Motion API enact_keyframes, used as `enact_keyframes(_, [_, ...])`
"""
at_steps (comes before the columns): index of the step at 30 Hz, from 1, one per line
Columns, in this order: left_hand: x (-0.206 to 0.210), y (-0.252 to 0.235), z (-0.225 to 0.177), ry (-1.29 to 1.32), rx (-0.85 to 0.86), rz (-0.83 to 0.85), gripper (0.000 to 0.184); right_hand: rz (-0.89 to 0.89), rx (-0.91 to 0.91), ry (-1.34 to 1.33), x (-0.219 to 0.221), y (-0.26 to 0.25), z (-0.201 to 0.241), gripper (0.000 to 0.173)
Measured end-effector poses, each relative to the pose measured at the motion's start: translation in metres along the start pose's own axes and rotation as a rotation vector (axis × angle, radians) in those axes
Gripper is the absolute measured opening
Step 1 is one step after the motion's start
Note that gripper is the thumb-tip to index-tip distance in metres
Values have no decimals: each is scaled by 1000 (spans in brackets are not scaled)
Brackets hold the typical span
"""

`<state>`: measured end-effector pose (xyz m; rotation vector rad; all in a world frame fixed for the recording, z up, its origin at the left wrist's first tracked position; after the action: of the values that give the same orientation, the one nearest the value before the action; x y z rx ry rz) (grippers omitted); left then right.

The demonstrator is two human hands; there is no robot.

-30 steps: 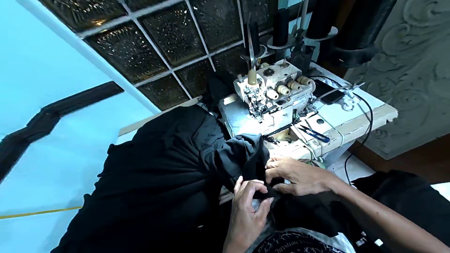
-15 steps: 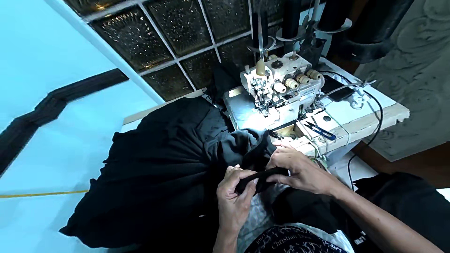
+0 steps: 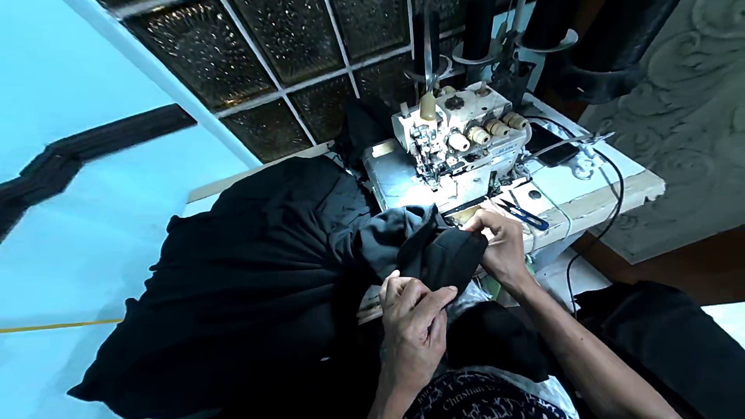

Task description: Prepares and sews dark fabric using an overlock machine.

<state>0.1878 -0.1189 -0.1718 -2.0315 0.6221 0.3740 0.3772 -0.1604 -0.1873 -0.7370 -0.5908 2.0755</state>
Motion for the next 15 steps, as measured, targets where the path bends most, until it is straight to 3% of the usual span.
enact_keyframes(5, [5,-5,-5,-110,37,-15,22,4,426,-352,10,9,-23,30])
enact_keyframes(8, [11,-10,-8,-201,75,-27,22,8,634,-549,23,17,-34,36])
enact_keyframes(15, [36,-23,4,-305,206,-74,20,-95,872,-770,31,25,-56,39])
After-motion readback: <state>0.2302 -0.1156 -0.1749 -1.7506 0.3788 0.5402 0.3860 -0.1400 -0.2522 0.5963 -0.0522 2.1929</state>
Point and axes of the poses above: each hand's wrist, its own y-axis away from the middle knuckle, its own x-axis out of the palm, z = x × y, the point moved 8 cm from there along -y, towards the middle knuckle, and after that the axes turned 3 degrees about x, right-handed, at the moved point
